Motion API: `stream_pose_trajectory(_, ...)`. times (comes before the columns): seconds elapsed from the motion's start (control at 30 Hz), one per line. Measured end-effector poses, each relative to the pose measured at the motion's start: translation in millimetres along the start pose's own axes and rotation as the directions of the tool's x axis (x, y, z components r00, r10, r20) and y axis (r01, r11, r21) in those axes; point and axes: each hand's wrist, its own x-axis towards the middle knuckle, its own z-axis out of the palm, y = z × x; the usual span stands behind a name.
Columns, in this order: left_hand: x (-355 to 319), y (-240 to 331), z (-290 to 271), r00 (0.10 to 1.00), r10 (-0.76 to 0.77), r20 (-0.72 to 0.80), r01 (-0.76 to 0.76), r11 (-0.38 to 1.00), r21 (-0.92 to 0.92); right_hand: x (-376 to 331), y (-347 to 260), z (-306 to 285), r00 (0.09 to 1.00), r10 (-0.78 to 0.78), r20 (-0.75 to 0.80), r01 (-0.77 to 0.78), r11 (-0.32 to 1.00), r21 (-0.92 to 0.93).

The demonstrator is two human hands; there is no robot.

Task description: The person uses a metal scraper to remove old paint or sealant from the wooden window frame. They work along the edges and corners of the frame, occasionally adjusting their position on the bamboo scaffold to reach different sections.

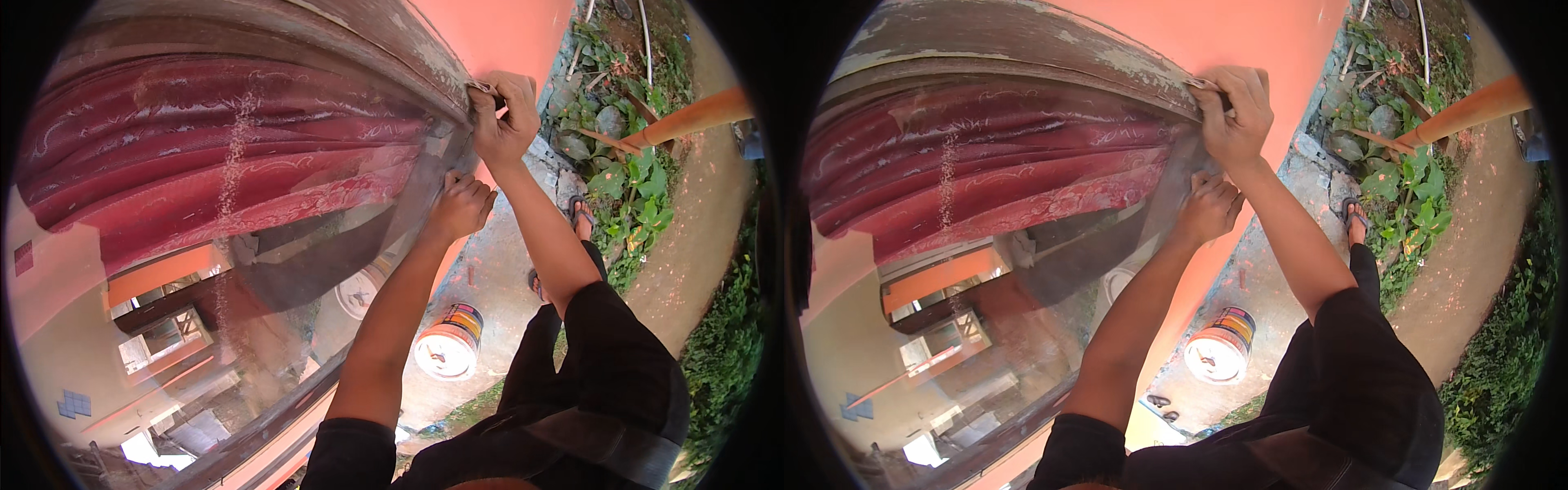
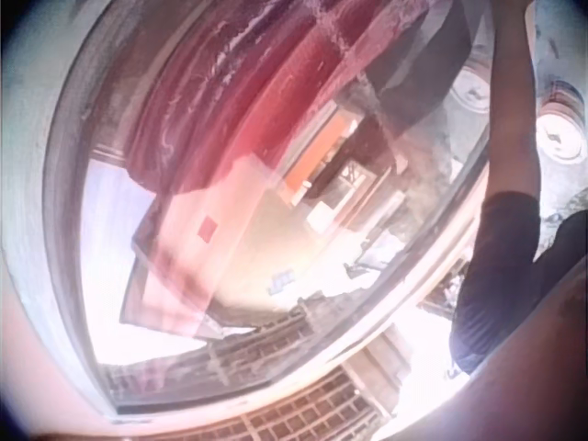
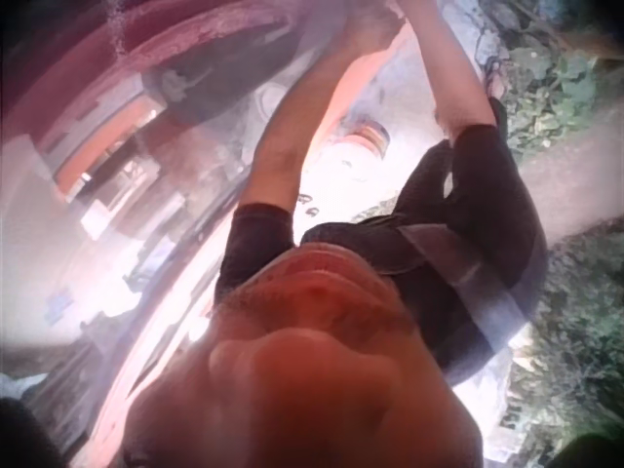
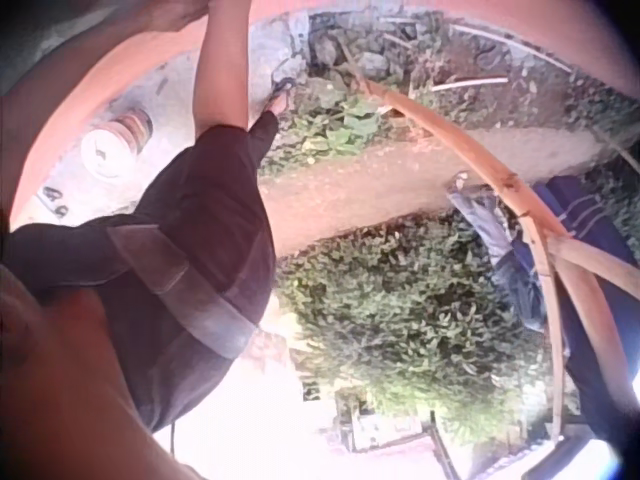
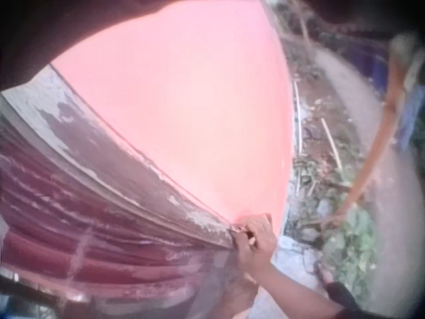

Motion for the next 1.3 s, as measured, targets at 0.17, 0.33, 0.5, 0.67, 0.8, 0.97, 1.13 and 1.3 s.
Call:
stream_pose_trajectory(0.17, 5.6, 5.5, -2.5, 0.993, 0.056, -0.107, -0.054, 0.998, 0.027, 6.6, -20.1, 15.4, 0.994, 0.025, -0.109, -0.023, 1.0, 0.021)
stream_pose_trajectory(0.33, -1.2, 3.2, -2.8, 1.0, -0.002, 0.001, 0.002, 1.0, -0.002, 27.0, -10.8, 14.0, 0.975, -0.221, -0.031, 0.222, 0.974, 0.046)
stream_pose_trajectory(0.5, 0.0, -0.6, 2.8, 1.0, 0.005, 0.007, -0.005, 1.0, 0.022, -11.3, 2.5, 5.5, 0.999, -0.011, -0.033, 0.009, 0.998, -0.069)
stream_pose_trajectory(0.67, 10.0, 5.5, -6.1, 0.989, 0.045, -0.138, -0.047, 0.999, -0.017, 3.7, -8.5, 15.3, 0.995, -0.036, -0.092, 0.036, 0.999, 0.004)
stream_pose_trajectory(0.8, 5.4, 0.0, 3.2, 0.995, 0.04, -0.088, -0.038, 0.999, 0.019, -18.0, 13.3, -2.2, 0.999, -0.025, -0.026, 0.022, 0.994, -0.105)
stream_pose_trajectory(0.97, 10.1, 2.4, -2.7, 0.985, 0.072, -0.155, -0.074, 0.997, -0.007, 31.5, -28.9, 23.5, 0.982, -0.142, -0.123, 0.147, 0.989, 0.031)
stream_pose_trajectory(1.13, 3.6, -2.4, 2.5, 0.997, 0.03, -0.064, -0.03, 1.0, 0.003, -14.7, 23.1, -4.0, 0.995, -0.104, 0.007, 0.104, 0.991, -0.078)
stream_pose_trajectory(1.3, 4.8, -4.1, 7.4, 0.995, 0.037, -0.094, -0.036, 0.999, 0.006, -27.7, 18.9, -2.1, 0.997, 0.069, -0.033, -0.072, 0.992, -0.104)
